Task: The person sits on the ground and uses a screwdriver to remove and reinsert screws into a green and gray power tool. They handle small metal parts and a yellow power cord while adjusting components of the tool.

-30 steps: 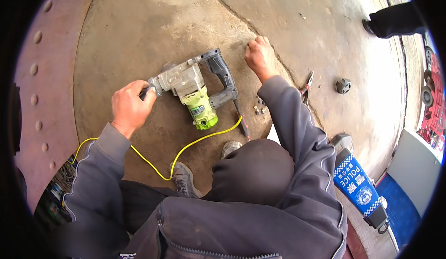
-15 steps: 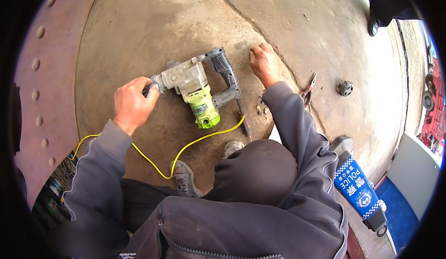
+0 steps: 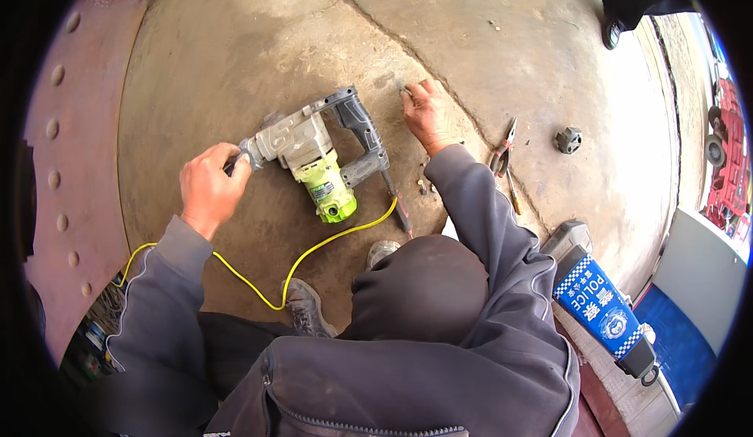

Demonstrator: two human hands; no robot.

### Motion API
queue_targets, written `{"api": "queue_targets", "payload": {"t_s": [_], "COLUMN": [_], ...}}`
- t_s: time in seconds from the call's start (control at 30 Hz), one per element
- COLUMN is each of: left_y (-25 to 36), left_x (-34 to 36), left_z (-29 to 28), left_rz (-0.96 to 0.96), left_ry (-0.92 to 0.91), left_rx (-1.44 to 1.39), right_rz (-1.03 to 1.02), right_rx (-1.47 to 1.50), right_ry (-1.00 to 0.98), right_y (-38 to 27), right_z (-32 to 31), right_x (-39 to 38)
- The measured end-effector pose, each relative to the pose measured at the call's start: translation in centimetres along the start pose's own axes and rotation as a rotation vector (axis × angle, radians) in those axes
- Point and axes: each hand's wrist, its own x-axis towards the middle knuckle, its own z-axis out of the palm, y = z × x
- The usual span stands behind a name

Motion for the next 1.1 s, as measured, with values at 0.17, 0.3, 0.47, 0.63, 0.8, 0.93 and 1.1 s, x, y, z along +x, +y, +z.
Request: {"api": "queue_targets", "payload": {"t_s": [0.17,0.3,0.47,0.63,0.8,0.93,1.1], "left_y": [0.4,0.3,0.4,0.3,0.2,0.3,0.2], "left_x": [0.1,0.1,0.0,-0.1,-0.1,0.3,-0.1], "left_z": [0.0,0.0,-0.1,0.1,0.2,-0.1,0.3], "left_rz": [0.005,0.010,0.008,0.000,0.000,0.004,0.002], "left_ry": [-0.007,-0.006,-0.016,-0.009,0.013,-0.002,0.020], "left_rx": [-0.008,-0.007,-0.006,-0.013,-0.009,-0.005,-0.013], "right_rz": [0.028,0.009,-0.100,-0.161,-0.266,-0.188,-0.174], "right_rx": [-0.030,-0.027,-0.066,-0.130,-0.082,-0.094,-0.110], "right_ry": [-0.095,-0.034,-0.013,0.001,-0.016,-0.014,-0.038], "right_y": [-0.1,0.1,0.1,0.7,-0.3,0.8,0.0], "right_z": [-0.2,0.8,1.2,1.2,1.9,1.7,1.7], "right_x": [0.6,1.2,2.9,2.8,2.0,2.6,2.5]}}
